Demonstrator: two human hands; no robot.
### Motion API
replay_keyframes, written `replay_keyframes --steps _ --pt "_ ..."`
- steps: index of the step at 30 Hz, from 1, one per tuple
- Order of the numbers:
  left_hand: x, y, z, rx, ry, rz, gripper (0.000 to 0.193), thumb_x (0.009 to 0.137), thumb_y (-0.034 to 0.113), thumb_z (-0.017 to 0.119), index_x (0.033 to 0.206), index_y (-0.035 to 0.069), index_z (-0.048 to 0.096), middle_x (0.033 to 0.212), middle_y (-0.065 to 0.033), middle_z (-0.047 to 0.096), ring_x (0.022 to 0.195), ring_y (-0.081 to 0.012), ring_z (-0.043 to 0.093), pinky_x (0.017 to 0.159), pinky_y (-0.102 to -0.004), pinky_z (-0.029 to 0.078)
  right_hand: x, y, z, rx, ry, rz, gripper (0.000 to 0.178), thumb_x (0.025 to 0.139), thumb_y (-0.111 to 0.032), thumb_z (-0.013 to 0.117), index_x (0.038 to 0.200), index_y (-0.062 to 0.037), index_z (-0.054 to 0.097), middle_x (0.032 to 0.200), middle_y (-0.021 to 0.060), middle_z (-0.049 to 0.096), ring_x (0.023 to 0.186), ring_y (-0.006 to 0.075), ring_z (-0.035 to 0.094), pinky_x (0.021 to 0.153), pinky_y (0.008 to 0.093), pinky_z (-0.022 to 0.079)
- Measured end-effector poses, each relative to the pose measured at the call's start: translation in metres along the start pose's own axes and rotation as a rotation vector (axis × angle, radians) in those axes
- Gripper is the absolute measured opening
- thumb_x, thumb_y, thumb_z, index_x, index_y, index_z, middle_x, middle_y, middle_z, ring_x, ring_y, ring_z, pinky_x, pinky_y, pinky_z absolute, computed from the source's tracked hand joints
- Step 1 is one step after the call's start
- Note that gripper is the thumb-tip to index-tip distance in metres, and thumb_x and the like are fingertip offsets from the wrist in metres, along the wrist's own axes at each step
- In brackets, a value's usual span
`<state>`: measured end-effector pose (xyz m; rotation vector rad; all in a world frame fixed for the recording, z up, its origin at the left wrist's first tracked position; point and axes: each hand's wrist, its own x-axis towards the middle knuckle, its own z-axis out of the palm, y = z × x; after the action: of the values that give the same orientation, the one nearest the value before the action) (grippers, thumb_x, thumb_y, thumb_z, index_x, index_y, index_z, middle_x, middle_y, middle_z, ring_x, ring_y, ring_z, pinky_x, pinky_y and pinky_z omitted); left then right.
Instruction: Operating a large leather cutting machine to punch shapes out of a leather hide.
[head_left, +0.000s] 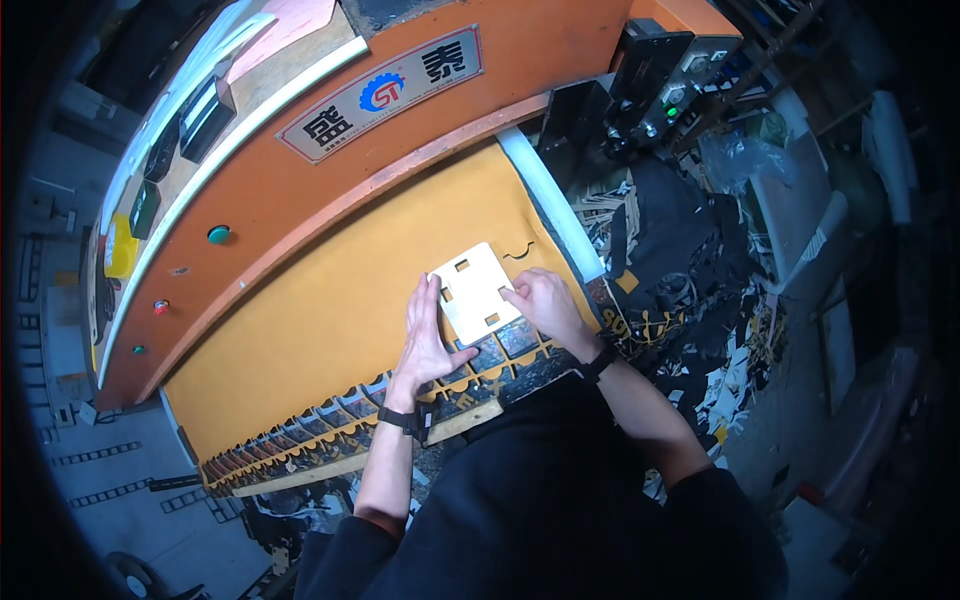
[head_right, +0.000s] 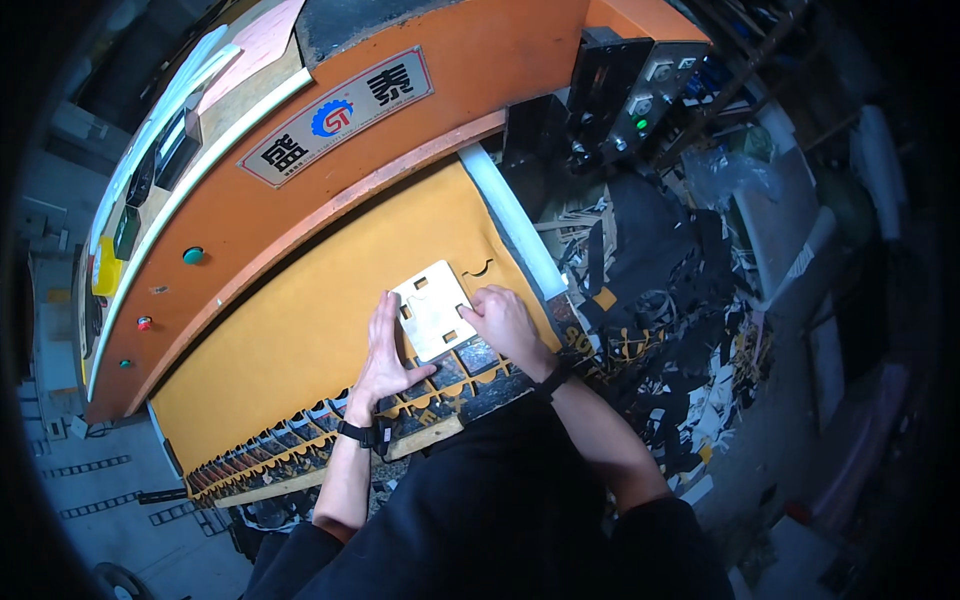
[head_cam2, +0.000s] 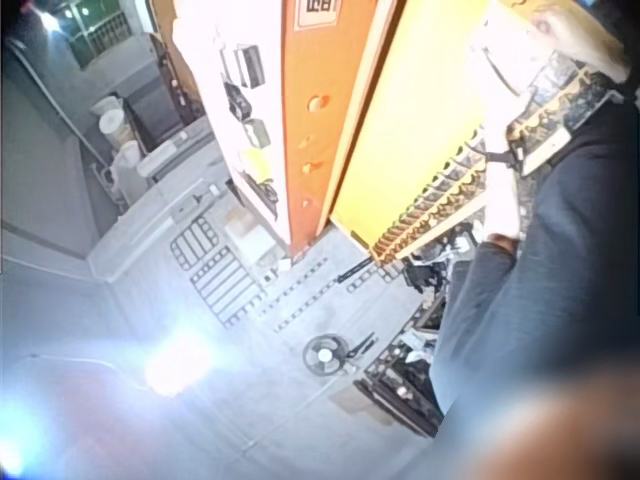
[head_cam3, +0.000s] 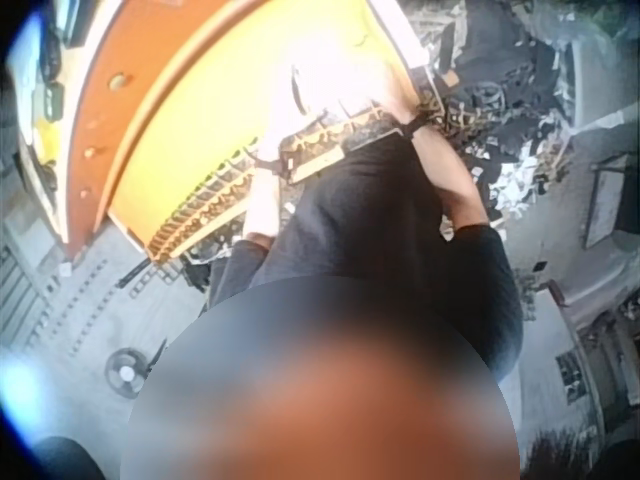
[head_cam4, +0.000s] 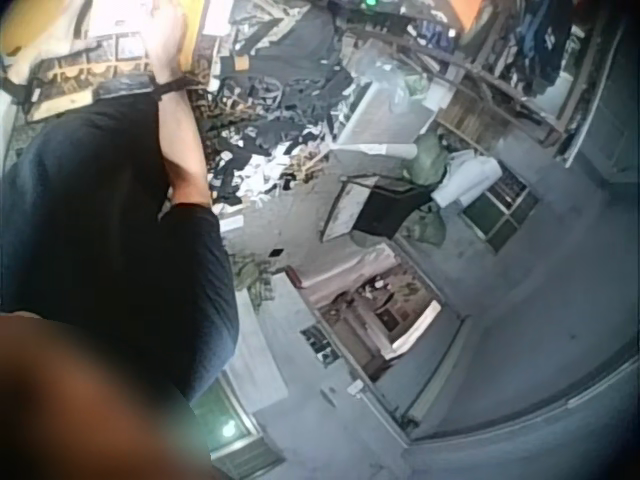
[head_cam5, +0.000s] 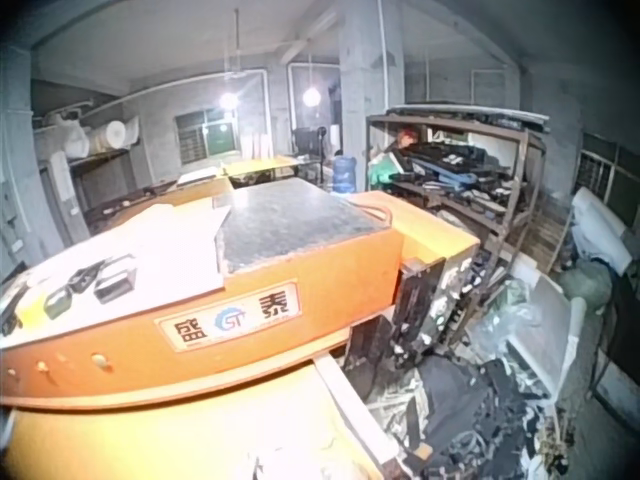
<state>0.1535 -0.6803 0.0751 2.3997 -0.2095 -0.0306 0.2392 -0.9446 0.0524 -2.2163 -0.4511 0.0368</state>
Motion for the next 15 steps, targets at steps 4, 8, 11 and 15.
replay_keyframes --steps 4,8,11,15 --pt "-0.004 -0.01 0.014 0.037 0.074 -0.021 0.135 0.073 0.032 0.1 0.178 0.004 0.021 0.181 -0.0312 0.024 0.167 -0.0506 0.025 0.138 -0.0589 0.024 -0.003 0.015 -0.023 -0.129 0.325 0.091 0.043 0.092 -0.03 0.091 0.111 0.0042 0.074 0.101 0.0209 0.075 0.097 0.0409 0.075 0.088 0.0491 0.06" --pt "-0.003 -0.02 0.022 0.091 0.153 0.015 0.125 0.079 0.043 0.095 0.177 0.005 0.027 0.181 -0.0296 0.029 0.166 -0.0493 0.028 0.137 -0.0605 0.025 0.003 0.012 -0.026 -0.371 0.353 0.339 0.075 0.081 -0.042 0.101 0.128 0.0061 0.069 0.117 0.023 0.075 0.112 0.0412 0.074 0.098 0.0488 0.059" --pt "-0.003 -0.019 0.024 0.093 0.15 0.01 0.125 0.08 0.038 0.096 0.177 0.004 0.026 0.181 -0.0299 0.027 0.167 -0.0482 0.026 0.137 -0.0589 0.025 0.016 -0.003 -0.03 -0.425 0.146 0.499 0.086 0.073 -0.048 0.104 0.127 0.0098 0.07 0.119 0.0265 0.075 0.113 0.0431 0.074 0.1 0.0497 0.06" --pt "0.004 -0.008 0.021 -0.03 0.261 -0.039 0.105 0.082 0.026 0.094 0.168 0.0 0.04 0.171 -0.0321 0.041 0.158 -0.0503 0.038 0.131 -0.0584 0.034 0.031 -0.005 -0.036 -0.288 -0.112 0.663 0.088 0.07 -0.048 0.106 0.127 0.0089 0.071 0.121 0.0275 0.074 0.116 0.0447 0.074 0.1 0.0507 0.06"
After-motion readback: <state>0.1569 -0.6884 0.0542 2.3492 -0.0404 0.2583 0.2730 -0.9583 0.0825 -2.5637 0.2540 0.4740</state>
